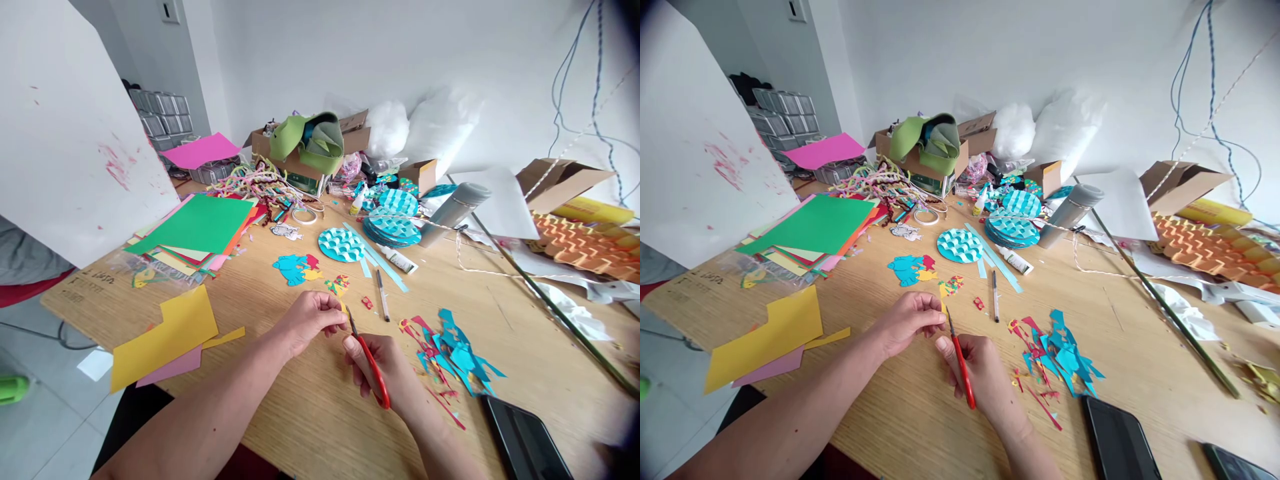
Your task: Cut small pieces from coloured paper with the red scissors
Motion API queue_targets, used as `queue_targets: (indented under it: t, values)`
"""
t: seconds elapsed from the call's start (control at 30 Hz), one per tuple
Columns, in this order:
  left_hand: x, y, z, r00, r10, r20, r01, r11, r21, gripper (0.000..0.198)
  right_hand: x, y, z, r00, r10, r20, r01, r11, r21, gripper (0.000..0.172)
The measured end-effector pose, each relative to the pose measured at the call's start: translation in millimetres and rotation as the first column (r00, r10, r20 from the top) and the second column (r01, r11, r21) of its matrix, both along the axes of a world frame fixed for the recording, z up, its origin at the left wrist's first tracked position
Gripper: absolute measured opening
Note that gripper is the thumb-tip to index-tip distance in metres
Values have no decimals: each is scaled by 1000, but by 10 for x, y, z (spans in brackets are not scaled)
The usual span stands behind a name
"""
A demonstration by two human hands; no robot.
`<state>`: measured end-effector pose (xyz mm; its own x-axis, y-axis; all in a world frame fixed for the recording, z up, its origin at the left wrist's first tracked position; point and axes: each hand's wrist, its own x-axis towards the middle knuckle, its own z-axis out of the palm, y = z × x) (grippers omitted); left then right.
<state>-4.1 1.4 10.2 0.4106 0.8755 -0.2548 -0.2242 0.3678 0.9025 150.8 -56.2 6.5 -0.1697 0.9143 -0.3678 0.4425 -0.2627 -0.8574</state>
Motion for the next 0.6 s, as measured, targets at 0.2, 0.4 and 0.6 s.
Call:
queue_targets:
  t: [0.2, 0.4, 0.6]
  values:
    - [4, -18, -7, 997, -75, 17, 75, 997, -14, 18, 0, 17, -5, 1000, -9, 1, 9, 1000, 16, 51]
    - [3, -12, -6, 1000, -21, 14, 21, 1000, -17, 19, 1, 14, -2, 1000, -13, -10, 13, 1000, 14, 51]
    - [4, -10, 2, 1000, -17, 25, 17, 1000, -3, 19, 3, 9, 2, 1000, -9, -2, 9, 1000, 15, 50]
